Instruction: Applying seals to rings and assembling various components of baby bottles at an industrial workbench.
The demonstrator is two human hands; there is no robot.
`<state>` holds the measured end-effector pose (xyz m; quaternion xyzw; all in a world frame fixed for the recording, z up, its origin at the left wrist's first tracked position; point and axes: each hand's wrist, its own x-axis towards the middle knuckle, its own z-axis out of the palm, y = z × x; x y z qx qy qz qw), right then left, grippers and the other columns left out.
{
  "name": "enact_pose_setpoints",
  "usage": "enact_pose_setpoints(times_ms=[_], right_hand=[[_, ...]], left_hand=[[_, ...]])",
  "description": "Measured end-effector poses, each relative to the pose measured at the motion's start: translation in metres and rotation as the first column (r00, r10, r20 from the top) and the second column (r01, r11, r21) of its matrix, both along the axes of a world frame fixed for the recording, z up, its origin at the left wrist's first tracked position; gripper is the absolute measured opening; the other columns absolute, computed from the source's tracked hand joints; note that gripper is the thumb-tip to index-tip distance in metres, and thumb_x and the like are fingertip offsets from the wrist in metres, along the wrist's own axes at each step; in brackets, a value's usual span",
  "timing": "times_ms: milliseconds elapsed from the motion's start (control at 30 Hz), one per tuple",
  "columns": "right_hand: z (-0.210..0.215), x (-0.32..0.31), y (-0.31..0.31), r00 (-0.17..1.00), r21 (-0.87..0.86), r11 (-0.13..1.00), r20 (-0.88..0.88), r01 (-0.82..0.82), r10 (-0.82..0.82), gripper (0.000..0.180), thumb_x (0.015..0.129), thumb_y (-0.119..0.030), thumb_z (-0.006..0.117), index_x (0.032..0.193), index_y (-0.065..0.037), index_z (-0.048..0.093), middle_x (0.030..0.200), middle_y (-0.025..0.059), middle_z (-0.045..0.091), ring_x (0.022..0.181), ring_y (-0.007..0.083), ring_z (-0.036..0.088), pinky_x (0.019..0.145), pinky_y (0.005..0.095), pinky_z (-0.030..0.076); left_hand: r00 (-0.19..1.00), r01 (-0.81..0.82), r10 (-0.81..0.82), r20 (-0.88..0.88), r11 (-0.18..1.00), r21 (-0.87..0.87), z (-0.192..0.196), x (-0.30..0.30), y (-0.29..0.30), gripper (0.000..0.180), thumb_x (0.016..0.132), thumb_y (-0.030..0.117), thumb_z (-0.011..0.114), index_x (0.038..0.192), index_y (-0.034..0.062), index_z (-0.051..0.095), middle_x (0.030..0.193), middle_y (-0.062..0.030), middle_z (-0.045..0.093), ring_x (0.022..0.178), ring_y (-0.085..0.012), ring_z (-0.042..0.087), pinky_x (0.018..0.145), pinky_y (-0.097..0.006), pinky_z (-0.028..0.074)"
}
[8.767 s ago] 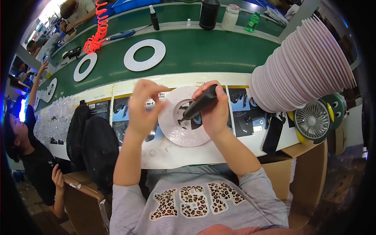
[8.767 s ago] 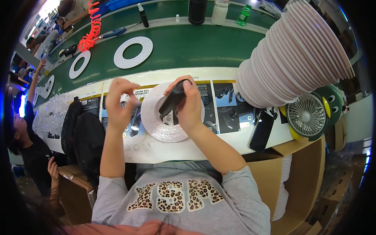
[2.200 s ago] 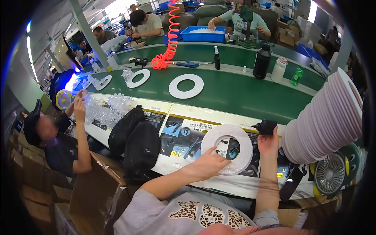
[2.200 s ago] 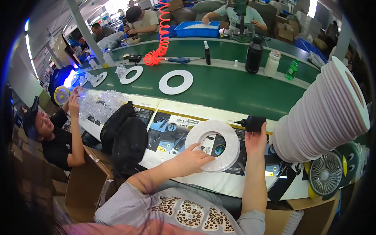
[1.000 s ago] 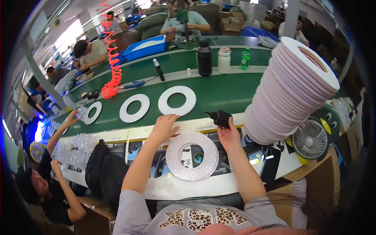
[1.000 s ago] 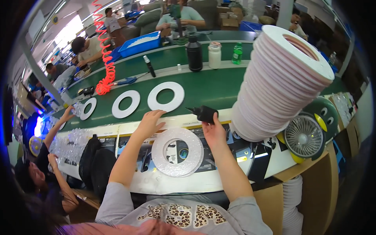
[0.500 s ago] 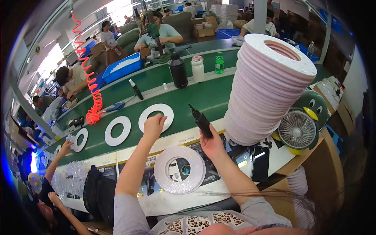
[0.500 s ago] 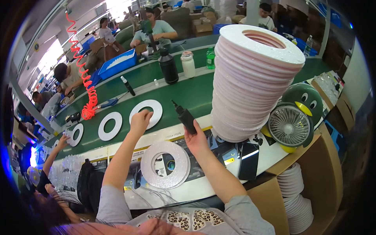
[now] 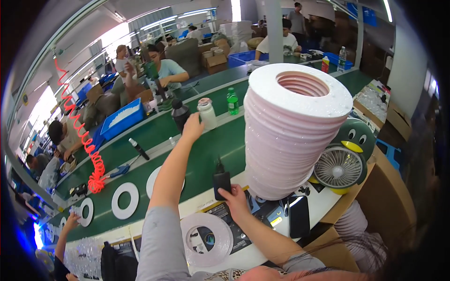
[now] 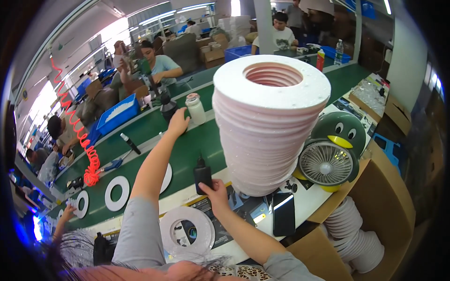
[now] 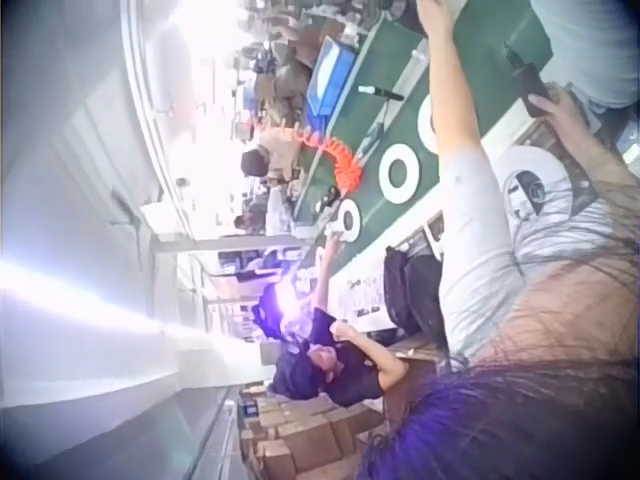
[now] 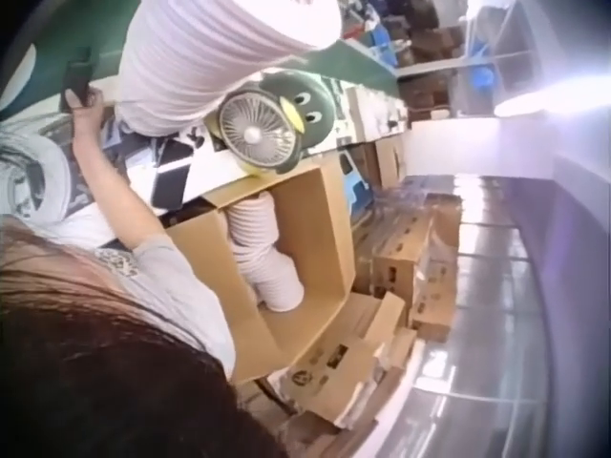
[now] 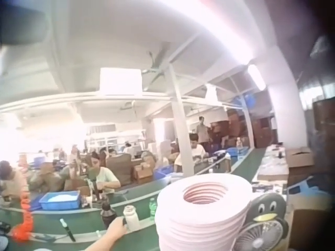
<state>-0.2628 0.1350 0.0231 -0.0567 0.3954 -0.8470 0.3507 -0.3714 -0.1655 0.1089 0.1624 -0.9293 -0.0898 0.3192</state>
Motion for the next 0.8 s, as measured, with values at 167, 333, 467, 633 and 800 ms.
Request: enact_pose_setpoints(times_ms=[167,333,467,633,800], right_hand=[[-0.005,0.000,-0.004,0.935,0.085,0.989,-0.345,0.121,-0.085,0.051,0.076,0.000,0.072,0.119,0.003,0.044,0.106,0.0113,0.060,0.099,0.0172,0.058,0.089,0.0291,0.046],[-0.014,0.001,-0.006,0.906,0.146,0.985,-0.424,0.091,-0.021,0.047,0.079,-0.001,0.071,0.119,0.003,0.047,0.105,0.0113,0.061,0.099,0.0161,0.060,0.086,0.0277,0.049],[-0.011,0.000,-0.004,0.914,0.158,0.978,-0.401,0.134,-0.061,0.045,0.080,-0.002,0.070,0.118,0.002,0.046,0.105,0.0109,0.061,0.098,0.0156,0.060,0.085,0.0266,0.049],[-0.004,0.001,0.002,0.932,0.132,0.978,-0.347,0.162,-0.108,0.043,0.080,-0.002,0.070,0.115,0.001,0.045,0.103,0.0098,0.061,0.095,0.0146,0.061,0.083,0.0262,0.049],[-0.005,0.008,0.001,0.904,0.142,0.977,-0.417,0.160,-0.088,0.041,0.078,-0.004,0.072,0.108,-0.001,0.044,0.098,0.0100,0.061,0.091,0.0145,0.061,0.078,0.0268,0.050]], left_hand=[[0.996,-0.063,0.063,0.061,0.998,0.004,0.027,-0.065,-0.015,0.049,0.078,0.014,0.058,0.124,0.0025,0.045,0.119,-0.0211,0.053,0.110,-0.0377,0.052,0.092,-0.045,0.045],[0.996,-0.058,0.055,0.069,0.998,0.039,0.013,-0.115,-0.041,0.063,0.079,0.024,0.065,0.133,0.0061,0.039,0.133,-0.0194,0.044,0.120,-0.0370,0.046,0.097,-0.045,0.041],[0.996,-0.009,-0.010,0.093,0.979,0.205,0.001,-0.131,-0.059,0.065,0.079,0.031,0.069,0.134,0.0106,0.041,0.132,-0.0152,0.046,0.120,-0.0368,0.045,0.098,-0.045,0.040],[0.999,-0.033,0.029,-0.038,0.991,-0.129,-0.012,-0.120,-0.049,0.050,0.075,0.028,0.073,0.117,0.0103,0.052,0.116,-0.0138,0.049,0.103,-0.0363,0.051,0.083,-0.043,0.048],[0.998,0.023,-0.032,-0.061,0.989,-0.143,-0.010,-0.086,-0.030,0.049,0.072,0.027,0.075,0.113,0.0119,0.052,0.105,-0.0144,0.054,0.095,-0.0355,0.056,0.075,-0.043,0.049]])
